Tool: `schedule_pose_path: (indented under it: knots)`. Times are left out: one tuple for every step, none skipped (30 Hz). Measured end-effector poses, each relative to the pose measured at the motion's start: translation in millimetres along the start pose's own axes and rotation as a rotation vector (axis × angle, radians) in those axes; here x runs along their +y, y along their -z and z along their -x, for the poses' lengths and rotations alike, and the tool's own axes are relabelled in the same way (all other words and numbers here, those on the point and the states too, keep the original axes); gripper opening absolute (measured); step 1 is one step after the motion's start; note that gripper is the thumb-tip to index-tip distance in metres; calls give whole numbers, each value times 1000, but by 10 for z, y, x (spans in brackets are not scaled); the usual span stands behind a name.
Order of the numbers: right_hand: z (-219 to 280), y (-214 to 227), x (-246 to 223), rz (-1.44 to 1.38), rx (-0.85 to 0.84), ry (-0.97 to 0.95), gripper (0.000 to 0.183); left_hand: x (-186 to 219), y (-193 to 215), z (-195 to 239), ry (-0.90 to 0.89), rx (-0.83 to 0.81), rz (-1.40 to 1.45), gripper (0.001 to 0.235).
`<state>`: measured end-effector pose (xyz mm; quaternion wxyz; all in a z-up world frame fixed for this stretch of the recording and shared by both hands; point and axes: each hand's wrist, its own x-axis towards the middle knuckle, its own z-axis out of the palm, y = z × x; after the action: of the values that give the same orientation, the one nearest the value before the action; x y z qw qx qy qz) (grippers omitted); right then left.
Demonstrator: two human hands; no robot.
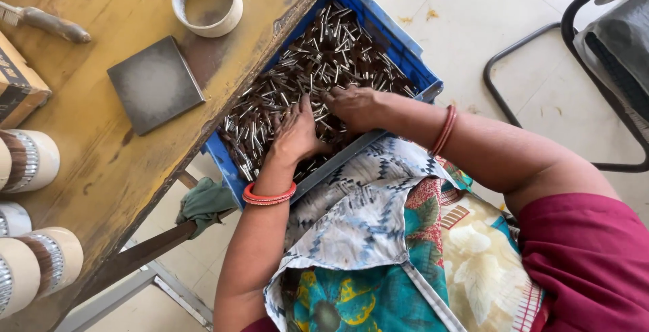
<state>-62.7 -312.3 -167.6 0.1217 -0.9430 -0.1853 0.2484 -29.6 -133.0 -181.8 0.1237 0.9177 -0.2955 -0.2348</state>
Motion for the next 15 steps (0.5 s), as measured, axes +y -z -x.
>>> schedule_pose_path:
  knots:
    - [-123, -175, 63, -6, 10, -7, 116, -45, -59, -43, -9, -2, -11, 135]
    - [-248, -346, 128, 50, 60, -51, 100, -89, -115, -89, -9, 48, -10, 115]
    - [-379, -513, 195, 108, 108, -94, 85, -134, -172, -136, -8, 99, -7, 95]
    - [-409, -438, 212, 103, 117, -101, 85, -169, -139, -161, -16, 98, -16, 95]
    - [-436, -381, 221, 78, 143, -104, 75, -206, -123, -171, -1, 150, 98, 79]
    - [-469, -324, 233, 54, 170, -107, 65, -247, -108, -186, 15, 201, 213, 63]
    - [-389, -205, 204, 45, 169, -109, 65, -284, -108, -204, 15, 193, 209, 63]
    - [-314, -82, 177, -82, 184, -128, 61, -324, -105, -225, 43, 204, 359, 56]
    - [-263, 71, 160, -204, 202, -143, 57, -375, -76, -264, 72, 221, 509, 49]
    - [-238, 70, 162, -208, 205, -142, 57, -495, -242, -365, 73, 220, 504, 49]
    - [-229, 102, 177, -319, 307, -135, 54, -619, -379, -485, 123, 228, 691, 50]
    - [-221, 135, 193, -431, 409, -126, 52, -745, -511, -607, 172, 235, 877, 52]
    - [-200, 136, 164, -432, 410, -120, 52, -723, -479, -582, 176, 240, 875, 52]
    - [-178, 136, 136, -520, 473, -93, 55, -699, -450, -558, 236, 191, 1157, 57]
    - [-139, 137, 123, -608, 537, -70, 58, -656, -426, -546, 293, 136, 1441, 63]
